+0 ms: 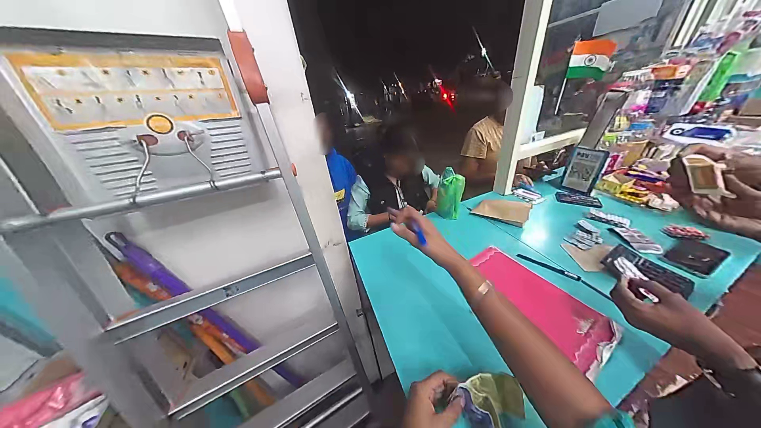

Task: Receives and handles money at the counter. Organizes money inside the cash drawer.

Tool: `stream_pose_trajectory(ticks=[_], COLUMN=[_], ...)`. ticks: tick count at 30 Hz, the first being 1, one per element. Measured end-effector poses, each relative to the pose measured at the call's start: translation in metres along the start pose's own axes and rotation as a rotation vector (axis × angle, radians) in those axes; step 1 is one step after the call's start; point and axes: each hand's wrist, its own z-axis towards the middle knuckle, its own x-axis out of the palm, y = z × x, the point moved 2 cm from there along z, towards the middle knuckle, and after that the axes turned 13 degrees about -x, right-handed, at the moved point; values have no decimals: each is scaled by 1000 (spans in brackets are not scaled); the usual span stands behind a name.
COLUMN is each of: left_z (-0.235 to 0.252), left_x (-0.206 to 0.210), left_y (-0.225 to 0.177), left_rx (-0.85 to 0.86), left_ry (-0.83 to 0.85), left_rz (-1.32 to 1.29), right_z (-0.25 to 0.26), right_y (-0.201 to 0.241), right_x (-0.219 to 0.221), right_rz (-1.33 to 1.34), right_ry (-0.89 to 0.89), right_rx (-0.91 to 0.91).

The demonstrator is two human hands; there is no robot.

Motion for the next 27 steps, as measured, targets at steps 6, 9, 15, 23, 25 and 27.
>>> stream_pose_trajectory(ticks=[6,9,15,23,25,27], left_z=[1,-2,1,20,17,16], left_x=[2,6,8,17,16,15], left_y=[-5,-6,3,3,3,3], left_rx=[-74,-92,-71,-86,-68,-48], left_ry=[16,-5,-150,-262,-262,-265], left_rz=[-39,4,-50,-104,-98,-95], right_z=[25,-73,-250,-302,-307,-312], right_y=[2,14,23,52,49,44], right_x=[36,22,-22,10,17,22], right_rz=[74,-60,-30,-161,-197,-239], right_ry=[149,308,210,-177,-268,-362], right_rx=[104,97,354,442,430,373])
